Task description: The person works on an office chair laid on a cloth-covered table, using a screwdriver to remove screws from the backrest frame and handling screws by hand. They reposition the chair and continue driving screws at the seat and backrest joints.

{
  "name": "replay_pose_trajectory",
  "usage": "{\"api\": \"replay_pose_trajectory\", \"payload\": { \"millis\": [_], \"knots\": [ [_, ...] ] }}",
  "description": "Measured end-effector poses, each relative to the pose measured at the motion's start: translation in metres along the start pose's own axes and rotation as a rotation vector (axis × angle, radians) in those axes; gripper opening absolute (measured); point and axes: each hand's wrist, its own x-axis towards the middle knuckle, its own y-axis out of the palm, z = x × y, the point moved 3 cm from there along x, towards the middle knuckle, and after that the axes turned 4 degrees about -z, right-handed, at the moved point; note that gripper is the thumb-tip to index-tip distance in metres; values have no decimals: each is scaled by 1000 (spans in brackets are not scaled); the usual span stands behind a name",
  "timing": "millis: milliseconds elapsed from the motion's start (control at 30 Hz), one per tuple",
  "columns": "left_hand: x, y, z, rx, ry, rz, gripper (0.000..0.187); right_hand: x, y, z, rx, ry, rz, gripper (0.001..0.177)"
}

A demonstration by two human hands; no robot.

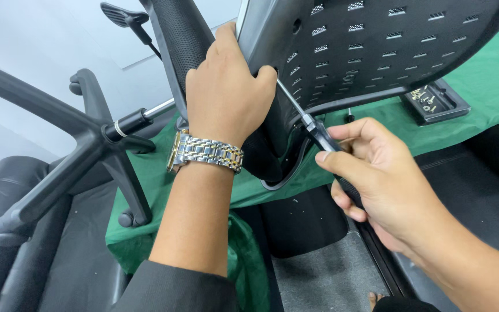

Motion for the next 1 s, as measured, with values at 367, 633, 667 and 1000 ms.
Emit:
{"api": "replay_pose_trajectory", "payload": {
  "millis": [367, 633, 667, 1000],
  "knots": [
    [-12, -14, -8, 48, 0, 172, 106, 6, -12, 1, 683, 376, 357, 28],
    [-24, -30, -12, 25, 360, 24, 83, -10, -3, 25, -615, -285, -147, 22],
    [-23, -26, -12, 0, 263, 69, 88, -12, 0, 28, -674, -366, -173, 21],
    [-32, -9, -26, 128, 292, -174, 33, 3, -12, 3, 738, 399, 311, 26]
  ]
}}
